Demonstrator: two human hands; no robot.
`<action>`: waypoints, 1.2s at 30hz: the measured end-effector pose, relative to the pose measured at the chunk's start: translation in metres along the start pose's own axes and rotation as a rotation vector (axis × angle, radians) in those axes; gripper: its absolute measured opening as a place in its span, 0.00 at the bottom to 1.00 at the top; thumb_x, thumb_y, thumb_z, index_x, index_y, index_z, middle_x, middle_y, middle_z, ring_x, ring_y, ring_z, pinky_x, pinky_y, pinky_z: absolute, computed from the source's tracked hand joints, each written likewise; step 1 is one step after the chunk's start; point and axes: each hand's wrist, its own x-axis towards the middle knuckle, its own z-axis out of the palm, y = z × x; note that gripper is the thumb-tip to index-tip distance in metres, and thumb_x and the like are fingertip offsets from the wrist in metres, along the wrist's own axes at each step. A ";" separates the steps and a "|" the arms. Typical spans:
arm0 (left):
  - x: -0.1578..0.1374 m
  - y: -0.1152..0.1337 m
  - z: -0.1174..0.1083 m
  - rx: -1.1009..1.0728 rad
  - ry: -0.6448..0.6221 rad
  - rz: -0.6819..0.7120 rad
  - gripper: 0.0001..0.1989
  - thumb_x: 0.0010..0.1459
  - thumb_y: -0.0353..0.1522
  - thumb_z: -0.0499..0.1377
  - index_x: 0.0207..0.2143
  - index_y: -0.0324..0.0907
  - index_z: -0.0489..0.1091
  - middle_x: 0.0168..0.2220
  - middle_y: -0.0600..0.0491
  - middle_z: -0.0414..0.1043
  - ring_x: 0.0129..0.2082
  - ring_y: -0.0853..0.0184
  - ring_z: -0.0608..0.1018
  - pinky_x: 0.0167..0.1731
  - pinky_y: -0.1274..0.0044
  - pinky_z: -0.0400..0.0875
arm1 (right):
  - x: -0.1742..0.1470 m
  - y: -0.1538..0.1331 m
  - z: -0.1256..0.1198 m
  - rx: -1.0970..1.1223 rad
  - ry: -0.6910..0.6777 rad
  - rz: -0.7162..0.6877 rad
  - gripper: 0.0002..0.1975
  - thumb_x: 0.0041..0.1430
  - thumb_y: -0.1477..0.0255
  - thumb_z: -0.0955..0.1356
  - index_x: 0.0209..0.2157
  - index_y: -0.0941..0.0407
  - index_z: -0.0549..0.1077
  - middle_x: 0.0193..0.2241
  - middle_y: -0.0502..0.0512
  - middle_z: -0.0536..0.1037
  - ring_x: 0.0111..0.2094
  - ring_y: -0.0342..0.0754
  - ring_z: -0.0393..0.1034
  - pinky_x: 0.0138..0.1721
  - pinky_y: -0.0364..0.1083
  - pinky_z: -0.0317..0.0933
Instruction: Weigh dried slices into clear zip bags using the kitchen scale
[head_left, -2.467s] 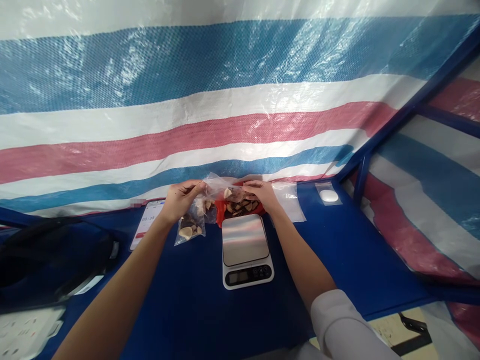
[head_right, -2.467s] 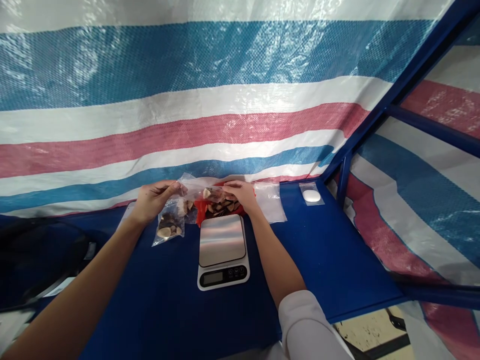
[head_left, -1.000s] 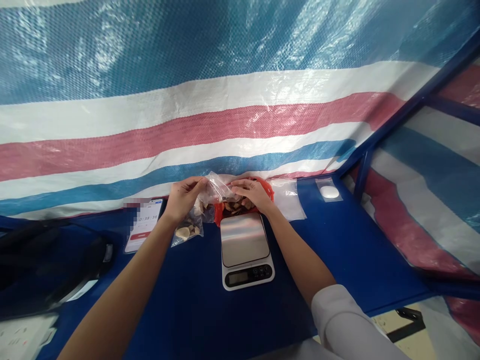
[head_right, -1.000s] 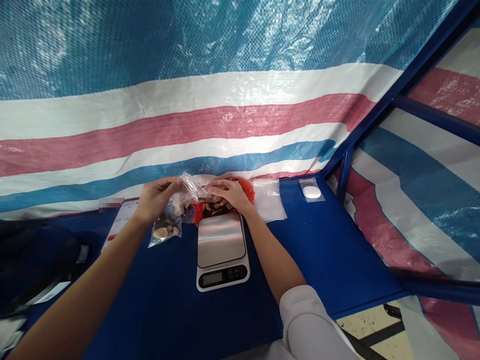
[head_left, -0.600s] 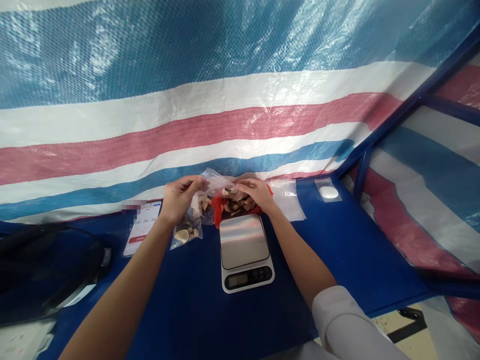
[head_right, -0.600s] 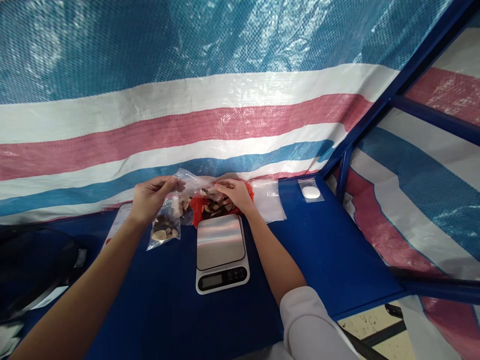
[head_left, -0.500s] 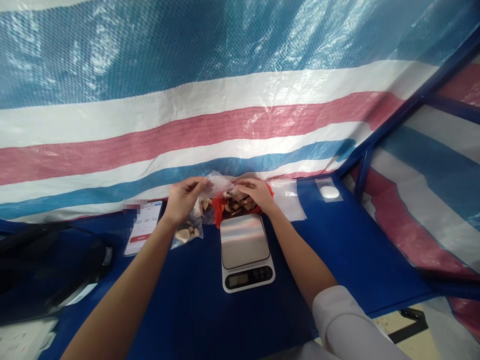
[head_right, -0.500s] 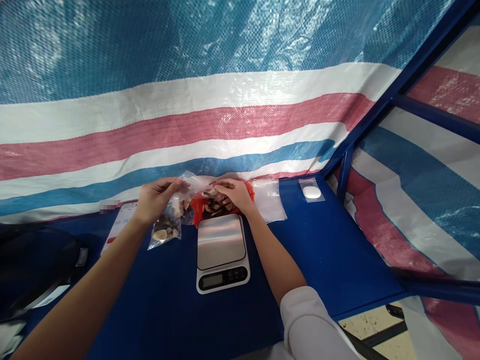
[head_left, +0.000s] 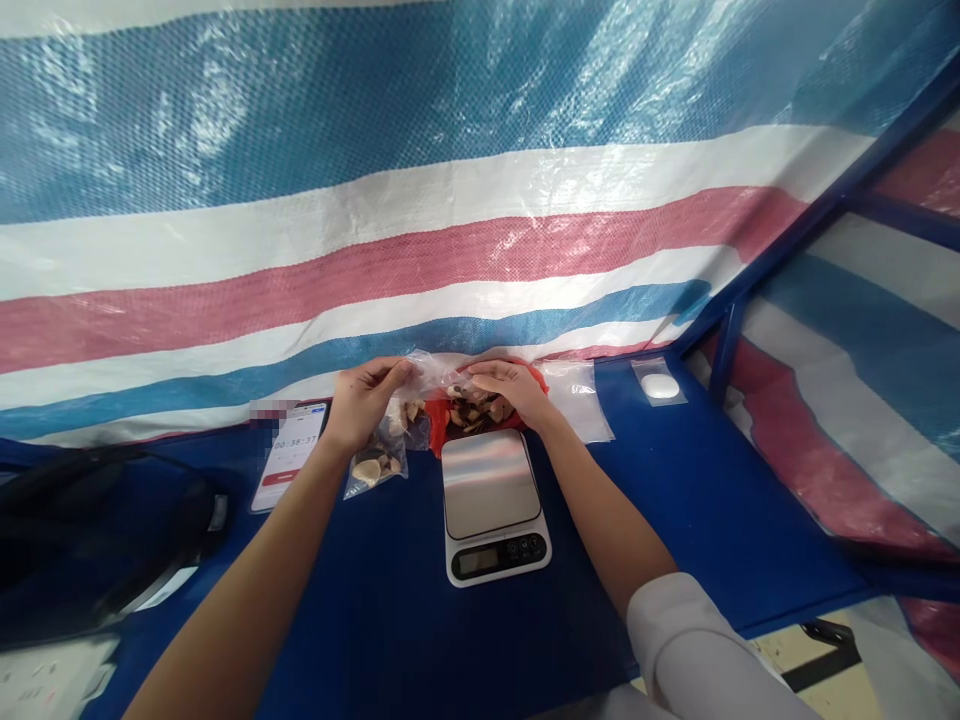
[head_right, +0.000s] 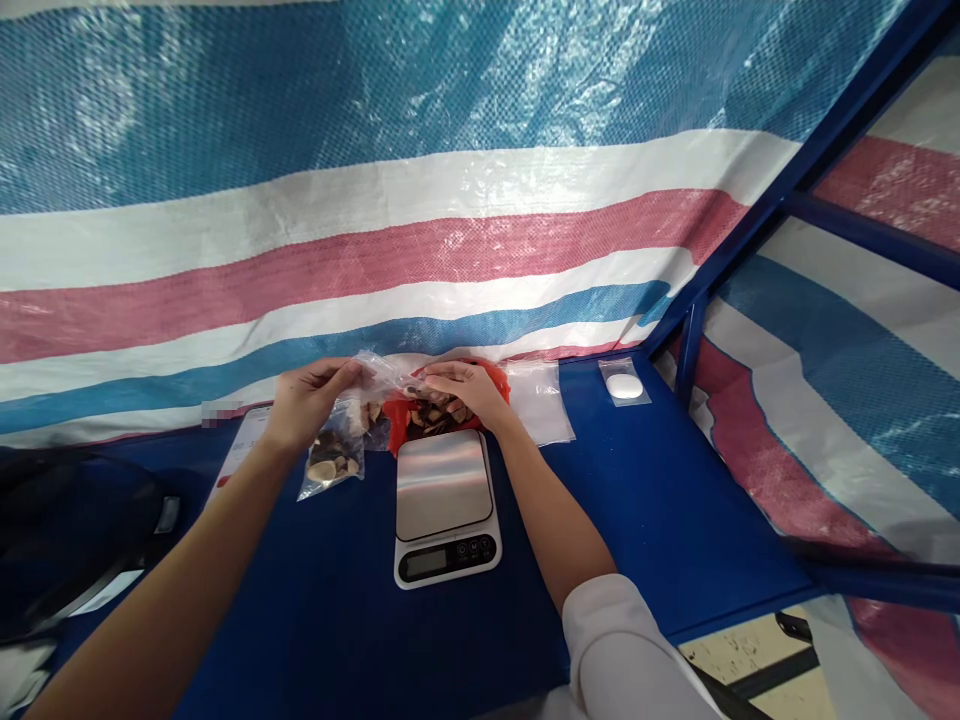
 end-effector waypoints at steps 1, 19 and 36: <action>0.000 0.000 0.000 0.003 0.003 0.002 0.16 0.55 0.45 0.62 0.31 0.42 0.79 0.33 0.50 0.82 0.35 0.62 0.81 0.40 0.75 0.77 | -0.001 0.000 0.000 -0.011 -0.014 0.001 0.17 0.53 0.60 0.75 0.43 0.51 0.82 0.34 0.50 0.82 0.34 0.45 0.76 0.22 0.37 0.66; -0.002 0.015 -0.005 0.010 -0.022 0.024 0.12 0.57 0.43 0.61 0.31 0.45 0.79 0.32 0.51 0.82 0.35 0.61 0.83 0.42 0.72 0.78 | 0.000 -0.005 0.006 -0.130 0.117 -0.032 0.14 0.55 0.62 0.75 0.42 0.53 0.82 0.35 0.53 0.83 0.34 0.48 0.78 0.24 0.41 0.72; -0.009 0.025 -0.007 0.077 -0.022 0.025 0.12 0.56 0.43 0.62 0.31 0.46 0.80 0.32 0.53 0.83 0.36 0.60 0.83 0.42 0.73 0.78 | -0.002 -0.011 0.013 -0.199 0.116 -0.005 0.16 0.52 0.61 0.76 0.40 0.54 0.81 0.31 0.53 0.81 0.29 0.46 0.76 0.21 0.41 0.69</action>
